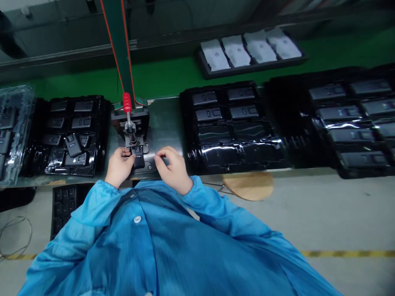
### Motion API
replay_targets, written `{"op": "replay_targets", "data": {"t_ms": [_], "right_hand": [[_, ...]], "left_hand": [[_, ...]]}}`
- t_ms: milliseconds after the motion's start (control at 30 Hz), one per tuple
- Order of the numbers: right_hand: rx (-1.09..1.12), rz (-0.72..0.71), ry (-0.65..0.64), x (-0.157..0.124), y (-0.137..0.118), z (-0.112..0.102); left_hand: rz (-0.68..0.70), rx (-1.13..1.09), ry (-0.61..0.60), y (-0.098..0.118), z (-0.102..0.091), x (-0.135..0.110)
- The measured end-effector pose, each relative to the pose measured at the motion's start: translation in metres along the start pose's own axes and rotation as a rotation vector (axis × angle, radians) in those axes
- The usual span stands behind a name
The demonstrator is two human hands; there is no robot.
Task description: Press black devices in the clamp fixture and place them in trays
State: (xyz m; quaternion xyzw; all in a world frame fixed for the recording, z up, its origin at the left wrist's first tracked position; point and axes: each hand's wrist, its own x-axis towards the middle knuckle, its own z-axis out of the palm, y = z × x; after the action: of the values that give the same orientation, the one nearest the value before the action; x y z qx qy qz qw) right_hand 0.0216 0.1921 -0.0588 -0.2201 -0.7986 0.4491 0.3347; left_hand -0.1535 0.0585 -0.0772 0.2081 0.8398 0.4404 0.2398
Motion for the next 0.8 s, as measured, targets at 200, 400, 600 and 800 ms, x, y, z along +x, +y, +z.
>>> {"op": "replay_targets", "data": {"t_ms": [200, 400, 600, 800], "right_hand": [[0.113, 0.126, -0.11, -0.026, 0.002, 0.015], [0.299, 0.338, -0.156, -0.035, -0.007, 0.022], [0.579, 0.536, -0.213, -0.027, -0.009, 0.033], [0.764, 0.647, -0.296, -0.022, -0.017, 0.027]], "left_hand": [[-0.054, -0.062, -0.066, 0.009, -0.002, 0.006], [-0.078, -0.289, -0.12, 0.01, -0.019, -0.026], [-0.056, -0.45, -0.209, 0.015, -0.029, -0.062], [-0.072, -0.485, -0.315, 0.017, -0.03, -0.077]]}}
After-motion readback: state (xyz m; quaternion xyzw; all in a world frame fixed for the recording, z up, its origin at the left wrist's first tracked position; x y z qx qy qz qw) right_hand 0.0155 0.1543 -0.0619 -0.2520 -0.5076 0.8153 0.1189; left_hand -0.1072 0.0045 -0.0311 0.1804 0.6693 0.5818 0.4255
